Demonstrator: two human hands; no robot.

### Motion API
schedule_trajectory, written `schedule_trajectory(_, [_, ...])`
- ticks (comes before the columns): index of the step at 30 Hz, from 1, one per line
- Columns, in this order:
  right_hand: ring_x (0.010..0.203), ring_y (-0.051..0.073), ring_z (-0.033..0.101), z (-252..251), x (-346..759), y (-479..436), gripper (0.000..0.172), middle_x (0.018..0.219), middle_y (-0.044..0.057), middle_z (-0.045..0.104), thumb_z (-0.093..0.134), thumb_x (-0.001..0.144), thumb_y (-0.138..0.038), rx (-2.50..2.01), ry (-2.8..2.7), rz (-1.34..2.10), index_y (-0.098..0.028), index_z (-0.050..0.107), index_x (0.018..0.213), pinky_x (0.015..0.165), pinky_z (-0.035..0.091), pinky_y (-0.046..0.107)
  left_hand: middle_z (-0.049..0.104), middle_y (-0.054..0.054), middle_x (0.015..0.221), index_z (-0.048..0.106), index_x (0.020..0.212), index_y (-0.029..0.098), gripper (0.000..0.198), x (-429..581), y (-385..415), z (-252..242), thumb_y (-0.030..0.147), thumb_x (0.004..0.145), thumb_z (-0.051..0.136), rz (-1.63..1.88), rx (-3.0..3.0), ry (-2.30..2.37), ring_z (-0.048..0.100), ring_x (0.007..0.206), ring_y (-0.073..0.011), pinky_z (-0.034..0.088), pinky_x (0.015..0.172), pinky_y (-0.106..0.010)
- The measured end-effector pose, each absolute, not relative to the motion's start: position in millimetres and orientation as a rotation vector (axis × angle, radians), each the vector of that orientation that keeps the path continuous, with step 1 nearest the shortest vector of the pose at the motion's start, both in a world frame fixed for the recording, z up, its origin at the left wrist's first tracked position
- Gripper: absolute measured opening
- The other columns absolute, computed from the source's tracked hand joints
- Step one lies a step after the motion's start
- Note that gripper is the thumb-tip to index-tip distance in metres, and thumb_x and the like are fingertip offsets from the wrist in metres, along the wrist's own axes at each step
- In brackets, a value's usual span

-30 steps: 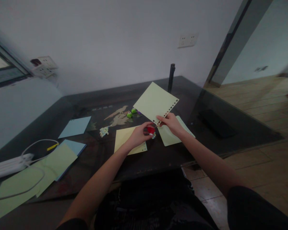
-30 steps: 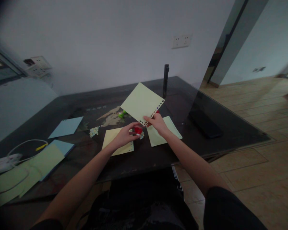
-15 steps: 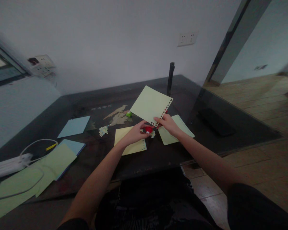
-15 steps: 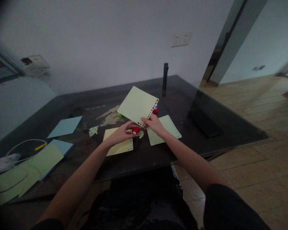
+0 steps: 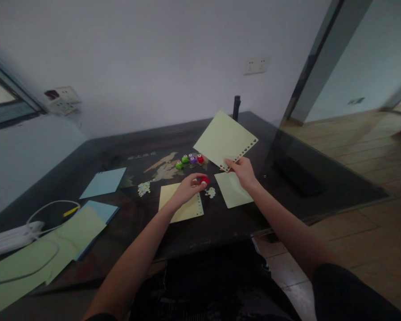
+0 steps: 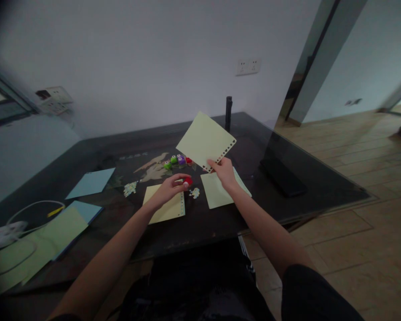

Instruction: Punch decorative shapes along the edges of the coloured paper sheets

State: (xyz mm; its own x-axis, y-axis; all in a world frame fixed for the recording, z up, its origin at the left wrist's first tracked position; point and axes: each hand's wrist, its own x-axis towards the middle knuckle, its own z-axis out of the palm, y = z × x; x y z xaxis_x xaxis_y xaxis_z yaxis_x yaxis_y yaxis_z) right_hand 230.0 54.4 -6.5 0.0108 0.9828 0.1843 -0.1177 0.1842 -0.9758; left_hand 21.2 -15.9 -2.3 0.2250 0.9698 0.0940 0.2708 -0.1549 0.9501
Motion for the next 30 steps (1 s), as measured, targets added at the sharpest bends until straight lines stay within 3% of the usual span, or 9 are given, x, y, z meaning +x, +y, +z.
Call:
schedule_trajectory(4, [0.065,0.021,0.066,1,242,60,0.037,0.077,0.007,0.071,0.075,0.056,-0.043,-0.967,-1.065,1.059,-0.015,0.063,0.078,0.060,0.054,0.035,0.065,-0.007,0.095,0.061,0.105,0.018,0.037,25,-15,-6,0.039,0.075,0.067,1.039,1.497,1.181,0.065,0.078,-0.0181,0.051,0.067,-0.029])
schedule_trajectory(11, [0.064,0.020,0.065,7,258,69,0.039,0.079,0.006,0.071,0.077,0.056,-0.041,-0.895,-0.953,1.000,-0.016,0.061,0.081,0.058,0.054,0.034,0.067,-0.004,0.086,0.063,0.097,0.020,0.024,37,9,-11,0.037,0.081,0.059,1.004,1.601,1.286,0.065,0.062,-0.0150,0.049,0.055,-0.025])
schedule_trajectory(14, [0.059,0.018,0.063,7,260,70,0.040,0.074,0.004,0.069,0.078,0.055,-0.042,-0.889,-0.938,0.991,-0.016,0.061,0.079,0.055,0.053,0.032,0.068,-0.002,0.082,0.065,0.095,0.019,0.019,44,35,-16,0.030,0.084,0.054,0.918,1.783,1.434,0.064,0.058,-0.0133,0.050,0.059,-0.025])
schedule_trajectory(18, [0.055,0.015,0.059,8,260,70,0.039,0.068,0.001,0.067,0.080,0.052,-0.039,-0.870,-0.909,1.018,-0.015,0.062,0.076,0.053,0.050,0.029,0.070,-0.006,0.094,0.063,0.101,0.015,0.025,57,70,-20,0.027,0.089,0.046,0.706,1.960,1.643,0.064,0.059,-0.0114,0.050,0.066,-0.023])
schedule_trajectory(26, [0.058,0.014,0.059,14,259,65,0.036,0.072,0.001,0.067,0.078,0.054,-0.036,-0.839,-0.887,1.041,-0.015,0.063,0.079,0.055,0.051,0.029,0.069,-0.011,0.090,0.064,0.084,0.013,0.022,76,104,-20,0.029,0.088,0.049,0.607,2.070,1.778,0.064,0.084,-0.0214,0.047,0.078,-0.030])
schedule_trajectory(30, [0.057,0.014,0.058,15,260,65,0.036,0.070,0.001,0.066,0.078,0.054,-0.036,-0.849,-0.892,1.043,-0.015,0.062,0.079,0.055,0.051,0.029,0.067,-0.013,0.096,0.058,0.090,0.013,0.017,83,110,-21,0.029,0.085,0.054,0.620,2.062,1.835,0.063,0.089,-0.0226,0.046,0.078,-0.031])
